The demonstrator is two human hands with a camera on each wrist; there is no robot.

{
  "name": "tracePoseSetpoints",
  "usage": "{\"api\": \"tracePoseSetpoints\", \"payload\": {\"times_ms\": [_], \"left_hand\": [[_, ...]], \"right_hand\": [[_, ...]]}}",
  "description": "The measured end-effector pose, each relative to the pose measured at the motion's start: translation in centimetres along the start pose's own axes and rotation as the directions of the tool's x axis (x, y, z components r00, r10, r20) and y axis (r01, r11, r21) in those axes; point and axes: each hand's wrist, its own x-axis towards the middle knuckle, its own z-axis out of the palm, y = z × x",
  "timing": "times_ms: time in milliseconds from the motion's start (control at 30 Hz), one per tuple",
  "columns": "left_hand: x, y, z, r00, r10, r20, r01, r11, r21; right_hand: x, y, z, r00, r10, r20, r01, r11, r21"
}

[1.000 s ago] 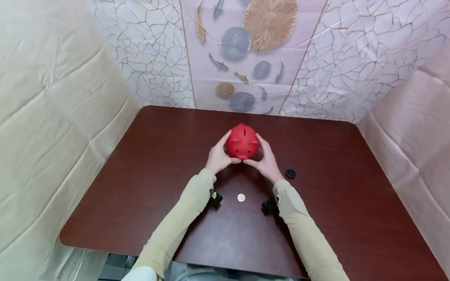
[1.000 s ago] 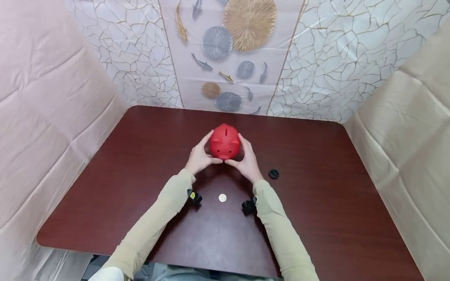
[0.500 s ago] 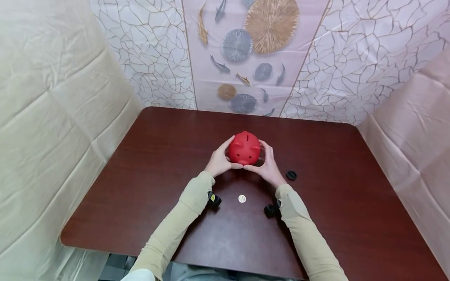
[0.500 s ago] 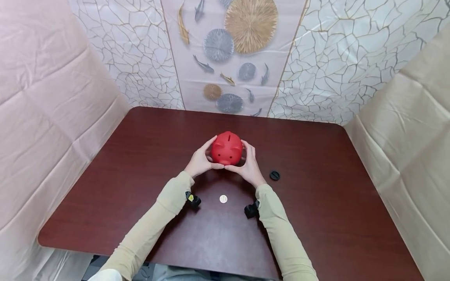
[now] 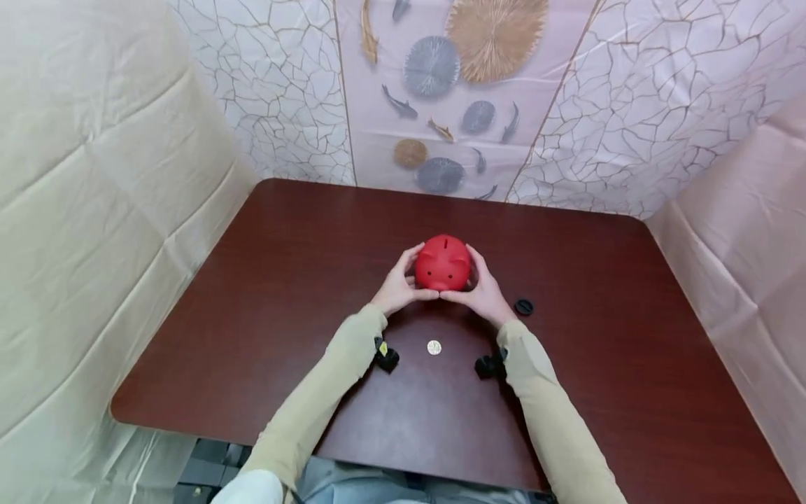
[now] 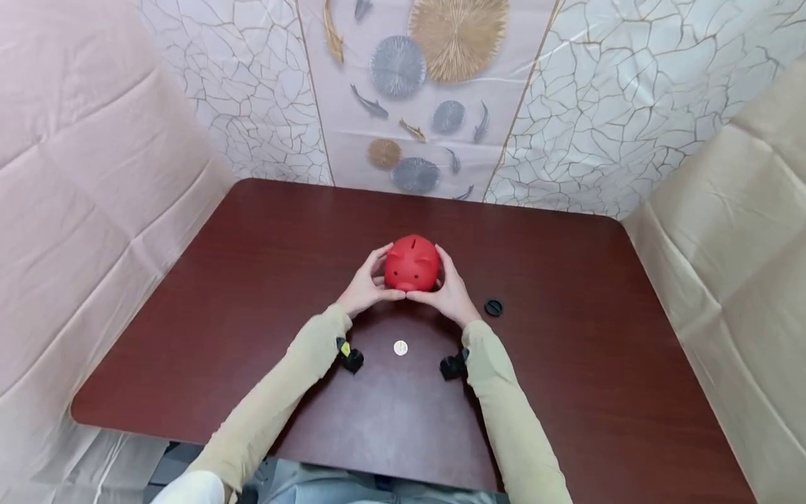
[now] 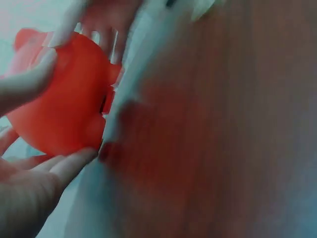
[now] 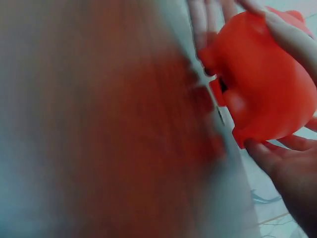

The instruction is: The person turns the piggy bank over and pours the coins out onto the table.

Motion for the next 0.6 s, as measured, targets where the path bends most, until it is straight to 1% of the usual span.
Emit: {"api": "tracePoseSetpoints", "payload": {"times_ms": [67,133,200,267,333,433,500,600], "left_hand": [[0.2,0.4,0.0,1.0,-0.015,0.005,0.014,0.999,0.034],[0.3,0.5,0.0,1.0,-0.001,0.007,0.0,0.999,0.041],[0.6,0.6,0.1,0.999,0.047,-0.015,-0.046,0.997,0.059],[1.1,0.6,0.1,0.996,0.084,-0.037,-0.08,0.992,0.096],[1.4,0.7,-0.1,0.995,0.087,-0.057,-0.08,0.991,0.105],[2.0,0.7,-0.2,0.994,0.066,-0.083,-0.056,0.992,0.112],[1.9,0.8,-0.3,0.995,0.044,-0.089,-0.035,0.994,0.104],[1.6,1.3,-0.4,0.993,0.059,-0.099,-0.046,0.99,0.131]], "right_hand": [[0.2,-0.4,-0.3,1.0,0.013,0.02,-0.013,0.999,0.029],[0.2,-0.3,-0.5,1.0,-0.007,0.015,0.007,0.999,0.048],[0.5,0.0,-0.6,0.998,-0.056,0.0,0.056,0.997,0.051],[1.1,0.3,-0.8,0.996,-0.089,-0.007,0.089,0.995,0.036],[1.5,0.3,-0.9,0.995,-0.095,-0.006,0.095,0.995,0.029],[2.2,0.2,-1.1,0.997,-0.077,-0.007,0.077,0.997,-0.013],[2.2,0.0,-1.1,0.998,-0.056,-0.005,0.056,0.998,-0.036],[2.3,-0.4,-1.1,0.999,-0.048,-0.005,0.047,0.997,-0.065]]}}
